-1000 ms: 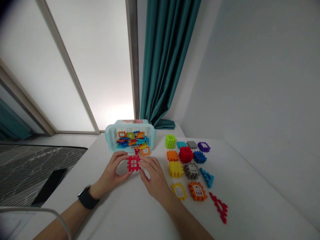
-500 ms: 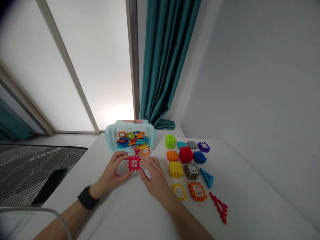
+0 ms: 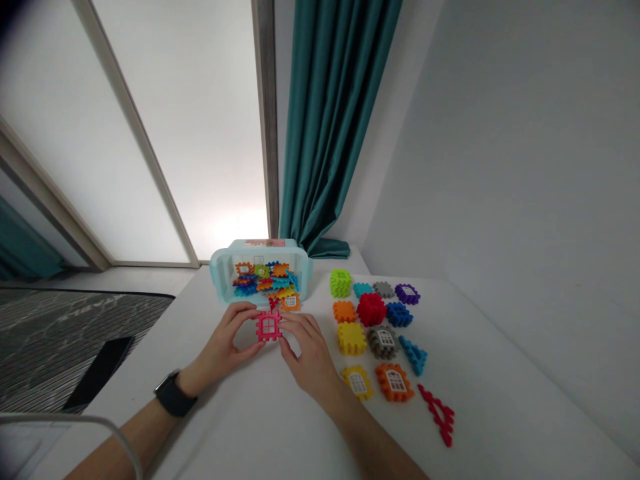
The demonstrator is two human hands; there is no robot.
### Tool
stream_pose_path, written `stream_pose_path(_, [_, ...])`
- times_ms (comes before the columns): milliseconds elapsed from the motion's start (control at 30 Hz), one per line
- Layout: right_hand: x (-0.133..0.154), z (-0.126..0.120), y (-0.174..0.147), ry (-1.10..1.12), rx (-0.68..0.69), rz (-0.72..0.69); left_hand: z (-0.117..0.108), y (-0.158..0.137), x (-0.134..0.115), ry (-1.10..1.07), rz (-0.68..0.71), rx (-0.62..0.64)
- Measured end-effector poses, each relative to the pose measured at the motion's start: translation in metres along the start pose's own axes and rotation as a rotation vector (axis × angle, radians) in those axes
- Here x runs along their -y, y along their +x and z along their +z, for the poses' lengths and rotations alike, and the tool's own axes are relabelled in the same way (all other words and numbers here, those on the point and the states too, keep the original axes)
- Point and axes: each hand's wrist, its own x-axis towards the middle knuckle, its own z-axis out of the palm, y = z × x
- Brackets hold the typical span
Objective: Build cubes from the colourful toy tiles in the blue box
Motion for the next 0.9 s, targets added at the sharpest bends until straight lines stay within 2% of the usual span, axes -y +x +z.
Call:
stream_pose_path(267, [0.0002,-0.0004,0.0001,0.005,0.012,0.003,-0.0001,0.0,0.0,-0.005,-0.016,-0.005])
stream_pose_path(533, [-0.0017,0.0007,-0.0036,-0.039,0.074,0.004,-0.0009,0.0027,-0.002,-0.132,-0.082,0.084])
stream_pose_path(667, [-0.0012,-0.0011,-0.0027,-0.038,0.063,-0.001,-0.0014,0.0036,-0.0047,-0.189,-0.096,0.15])
stream_pose_path(767, [0.0005,-0.0013,-0.0006,0.019,0.051,0.082,0.0005,0.0037,-0.0057,-0.215,-0.099,0.224])
stream_pose_path(900, [0.0011,0.0029,0.0012,0.139,0.009,0.279,0.0051,0.002,-0.0041,-0.179,-0.1,0.262])
